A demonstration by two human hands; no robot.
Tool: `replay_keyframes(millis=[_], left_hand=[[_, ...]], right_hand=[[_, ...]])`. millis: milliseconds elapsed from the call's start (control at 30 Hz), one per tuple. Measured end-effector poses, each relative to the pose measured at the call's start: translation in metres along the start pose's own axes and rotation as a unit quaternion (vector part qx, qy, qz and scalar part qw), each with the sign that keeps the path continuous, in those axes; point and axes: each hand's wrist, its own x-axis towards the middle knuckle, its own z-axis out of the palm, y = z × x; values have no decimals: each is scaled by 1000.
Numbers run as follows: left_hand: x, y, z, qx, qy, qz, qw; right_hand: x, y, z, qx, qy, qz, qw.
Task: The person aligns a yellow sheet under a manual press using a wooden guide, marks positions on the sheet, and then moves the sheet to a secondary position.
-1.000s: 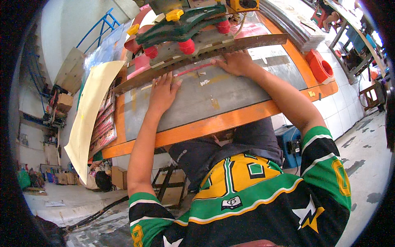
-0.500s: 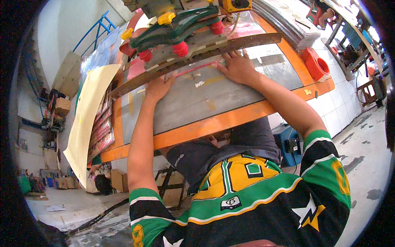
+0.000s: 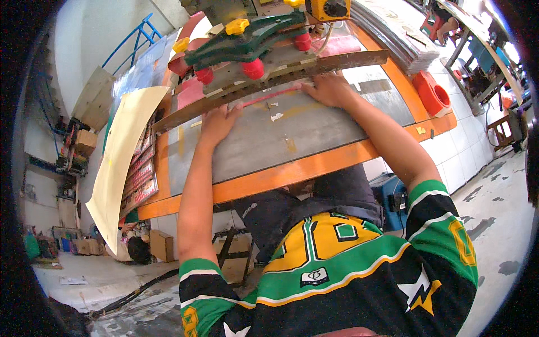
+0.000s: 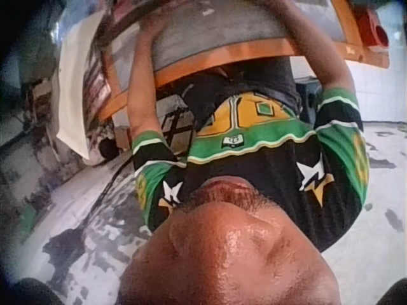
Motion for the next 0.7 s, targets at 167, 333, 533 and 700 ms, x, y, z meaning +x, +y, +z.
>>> replay_keyframes(millis=[167, 333, 533, 700], left_hand=[[-46, -1, 1, 70, 31, 21, 997], [-101, 1, -28, 41, 0, -1, 999], [-136, 11, -29, 18, 59, -10, 998], [-138, 24, -32, -9, 117, 6, 993]], right_hand=[[-23, 21, 24, -81, 119, -10, 990], [-57, 35, 34, -97, 201, -20, 975], [-92, 44, 33, -68, 223, -44, 971], [-99, 37, 25, 114, 269, -82, 953]])
